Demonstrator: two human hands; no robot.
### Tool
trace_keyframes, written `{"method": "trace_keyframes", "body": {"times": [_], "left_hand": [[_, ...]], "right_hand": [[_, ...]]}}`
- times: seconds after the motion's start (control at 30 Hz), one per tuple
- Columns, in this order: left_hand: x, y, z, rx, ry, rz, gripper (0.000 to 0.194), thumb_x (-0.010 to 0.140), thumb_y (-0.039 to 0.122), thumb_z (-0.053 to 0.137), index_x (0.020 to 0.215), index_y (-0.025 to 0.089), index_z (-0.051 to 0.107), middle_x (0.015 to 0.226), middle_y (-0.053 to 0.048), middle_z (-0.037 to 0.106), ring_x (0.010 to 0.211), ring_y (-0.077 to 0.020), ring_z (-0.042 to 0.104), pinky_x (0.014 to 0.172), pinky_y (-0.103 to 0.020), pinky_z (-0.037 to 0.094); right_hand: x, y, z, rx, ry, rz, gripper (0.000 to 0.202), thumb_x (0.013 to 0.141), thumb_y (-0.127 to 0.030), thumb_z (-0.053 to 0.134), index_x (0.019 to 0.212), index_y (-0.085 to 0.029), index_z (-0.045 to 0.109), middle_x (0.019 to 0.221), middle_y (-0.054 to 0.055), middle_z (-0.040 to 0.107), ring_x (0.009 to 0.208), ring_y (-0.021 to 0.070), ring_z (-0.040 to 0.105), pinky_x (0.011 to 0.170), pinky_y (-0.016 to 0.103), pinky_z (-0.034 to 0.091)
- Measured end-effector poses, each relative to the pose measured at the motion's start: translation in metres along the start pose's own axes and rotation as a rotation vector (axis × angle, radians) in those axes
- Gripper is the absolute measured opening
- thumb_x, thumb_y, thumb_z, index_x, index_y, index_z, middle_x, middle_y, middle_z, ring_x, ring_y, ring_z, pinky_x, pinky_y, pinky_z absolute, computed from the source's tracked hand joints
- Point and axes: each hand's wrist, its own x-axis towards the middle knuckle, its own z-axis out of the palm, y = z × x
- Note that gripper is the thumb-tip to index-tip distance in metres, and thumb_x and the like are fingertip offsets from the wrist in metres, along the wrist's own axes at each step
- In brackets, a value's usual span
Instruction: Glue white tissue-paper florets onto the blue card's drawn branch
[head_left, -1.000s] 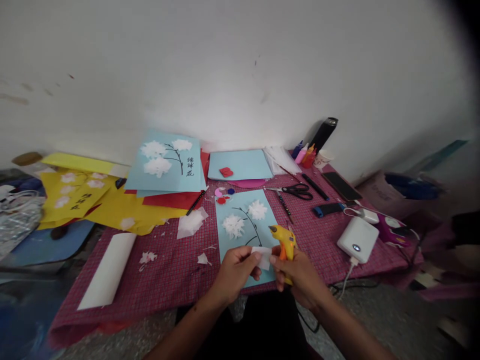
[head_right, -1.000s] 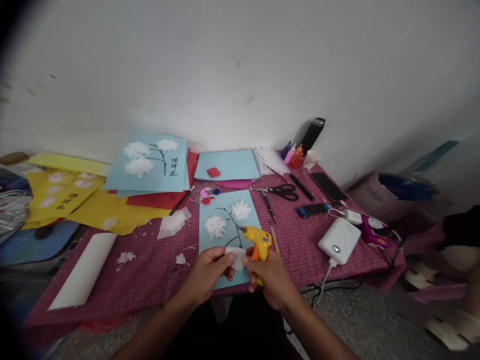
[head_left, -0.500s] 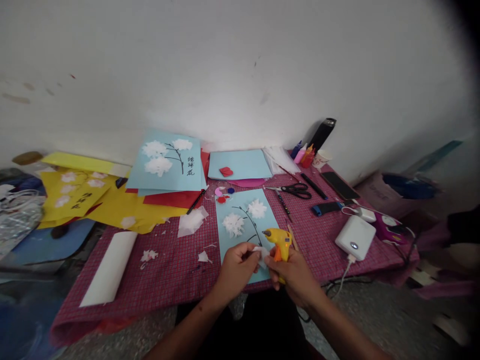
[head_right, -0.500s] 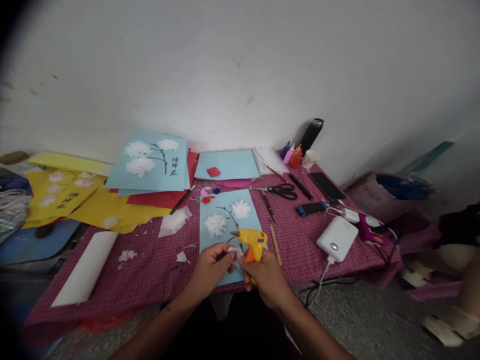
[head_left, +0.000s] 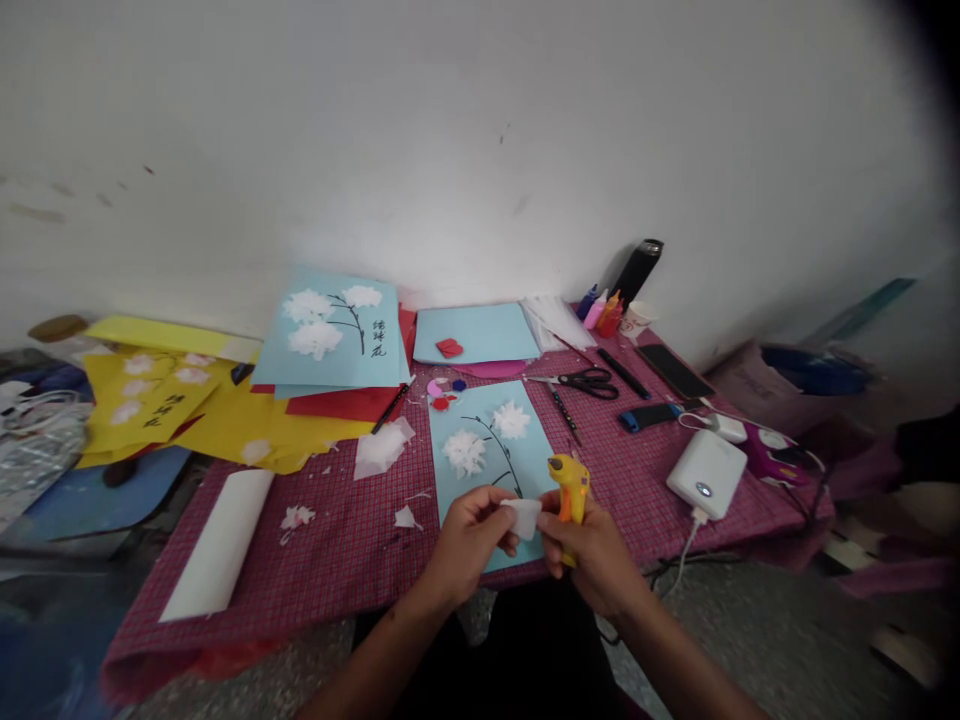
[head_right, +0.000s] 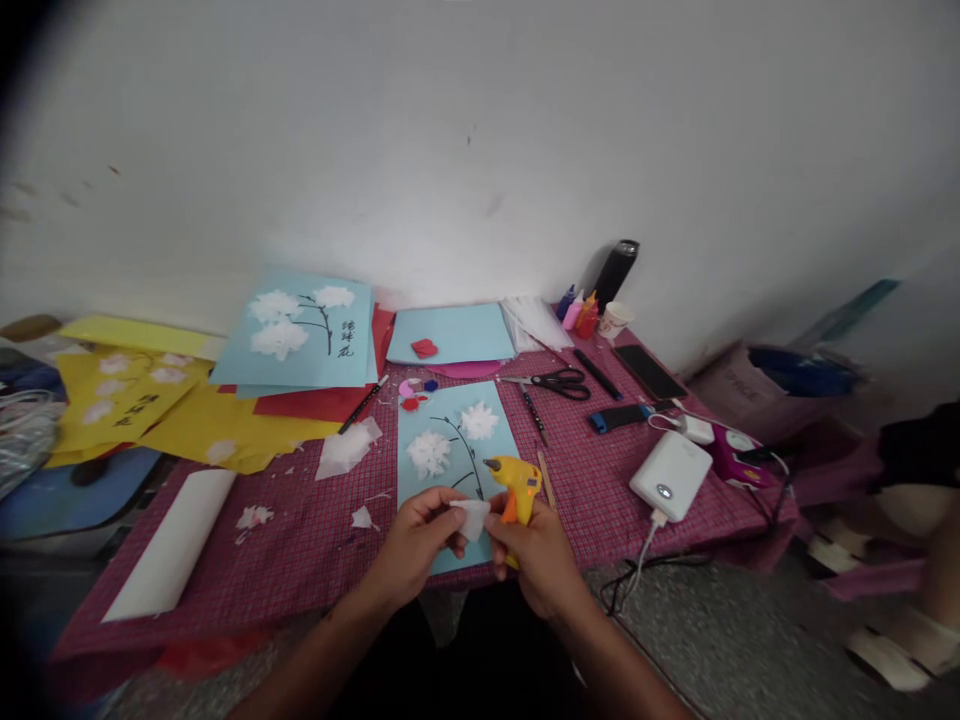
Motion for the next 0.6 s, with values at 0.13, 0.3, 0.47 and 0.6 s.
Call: {"method": "trace_keyframes", "body": {"times": [0.13, 0.3, 0.47, 0.6], "left_hand": [[-0.001, 0.0, 0.002, -0.132, -0.053, -0.051, 0.024, 0.074, 0.032, 0.079, 0.087, 0.014, 0.071, 0.068, 0.001, 0.064, 0.054, -0.0094, 0.057, 0.054, -0.023, 0.05], [-0.005, 0.004, 0.004, -0.197, -0.091, -0.107, 0.028, 0.07, 0.031, 0.084, 0.082, 0.014, 0.066, 0.071, 0.0, 0.067, 0.051, -0.0086, 0.058, 0.051, -0.022, 0.049], [-0.007, 0.002, 0.0, -0.21, -0.077, -0.135, 0.03, 0.068, 0.033, 0.084, 0.082, 0.015, 0.064, 0.068, 0.002, 0.064, 0.049, -0.0087, 0.056, 0.05, -0.022, 0.047], [-0.007, 0.001, -0.006, 0.009, -0.093, -0.083, 0.024, 0.075, 0.034, 0.077, 0.084, 0.015, 0.067, 0.067, 0.002, 0.061, 0.054, -0.0096, 0.056, 0.055, -0.023, 0.046]], "right_hand": [[0.002, 0.002, -0.003, -0.018, 0.017, 0.0, 0.037, 0.068, -0.041, 0.086, 0.082, -0.018, 0.061, 0.046, -0.007, 0.053, 0.038, 0.0081, 0.044, 0.035, 0.019, 0.038], [0.003, 0.001, -0.001, -0.01, 0.002, 0.016, 0.036, 0.067, -0.041, 0.085, 0.081, -0.019, 0.06, 0.047, -0.008, 0.052, 0.038, 0.0078, 0.043, 0.035, 0.019, 0.038], [-0.001, -0.004, -0.009, 0.003, 0.005, 0.007, 0.041, 0.069, -0.046, 0.087, 0.084, -0.019, 0.059, 0.047, -0.008, 0.051, 0.039, 0.0079, 0.042, 0.037, 0.02, 0.037], [-0.003, -0.011, -0.028, -0.011, 0.017, -0.024, 0.045, 0.069, -0.041, 0.088, 0.097, -0.019, 0.06, 0.056, -0.007, 0.055, 0.046, 0.0094, 0.046, 0.042, 0.022, 0.04]]}}
